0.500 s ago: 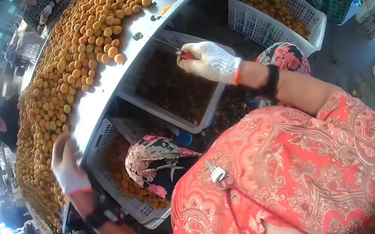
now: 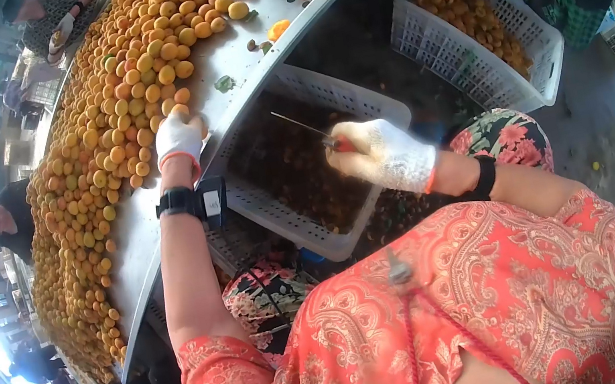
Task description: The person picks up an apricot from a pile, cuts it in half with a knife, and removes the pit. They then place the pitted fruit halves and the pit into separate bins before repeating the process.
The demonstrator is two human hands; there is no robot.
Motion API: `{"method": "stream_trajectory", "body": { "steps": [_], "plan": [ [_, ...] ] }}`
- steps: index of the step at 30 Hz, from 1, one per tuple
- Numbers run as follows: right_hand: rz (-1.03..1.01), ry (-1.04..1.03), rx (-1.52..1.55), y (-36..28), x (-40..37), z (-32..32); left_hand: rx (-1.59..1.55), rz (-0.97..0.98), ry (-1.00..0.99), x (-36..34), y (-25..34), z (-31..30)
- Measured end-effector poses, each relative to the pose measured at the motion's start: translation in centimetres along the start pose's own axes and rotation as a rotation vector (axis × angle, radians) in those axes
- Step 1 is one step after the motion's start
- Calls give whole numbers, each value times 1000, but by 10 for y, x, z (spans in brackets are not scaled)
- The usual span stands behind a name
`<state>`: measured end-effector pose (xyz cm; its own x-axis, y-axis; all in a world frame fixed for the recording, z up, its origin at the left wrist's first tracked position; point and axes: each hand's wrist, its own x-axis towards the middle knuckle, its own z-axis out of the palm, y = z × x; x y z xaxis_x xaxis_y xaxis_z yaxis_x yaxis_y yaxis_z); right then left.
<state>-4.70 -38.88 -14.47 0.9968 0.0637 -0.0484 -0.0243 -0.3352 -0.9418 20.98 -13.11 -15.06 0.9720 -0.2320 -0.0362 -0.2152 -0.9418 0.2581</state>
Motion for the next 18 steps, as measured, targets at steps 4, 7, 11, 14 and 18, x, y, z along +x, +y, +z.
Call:
{"method": "stream_trajectory", "body": {
  "steps": [4,7,11,14,18],
  "plan": [
    [-77,23,265,-16,-5,-1,-1164,-34,-85,-88,61,-50],
    [-98,-25,473,-35,-14,7,-1643,24,-250,-158,87,-62],
    [-246,-72,201,-75,-40,9,-1826,21,-227,-226,109,-69],
    [-268,-117,62,-80,-54,16,-1815,60,-153,-259,119,-82],
    [-268,-161,26,-96,-70,16,-1867,100,-166,-285,113,-90]
  ]
}}
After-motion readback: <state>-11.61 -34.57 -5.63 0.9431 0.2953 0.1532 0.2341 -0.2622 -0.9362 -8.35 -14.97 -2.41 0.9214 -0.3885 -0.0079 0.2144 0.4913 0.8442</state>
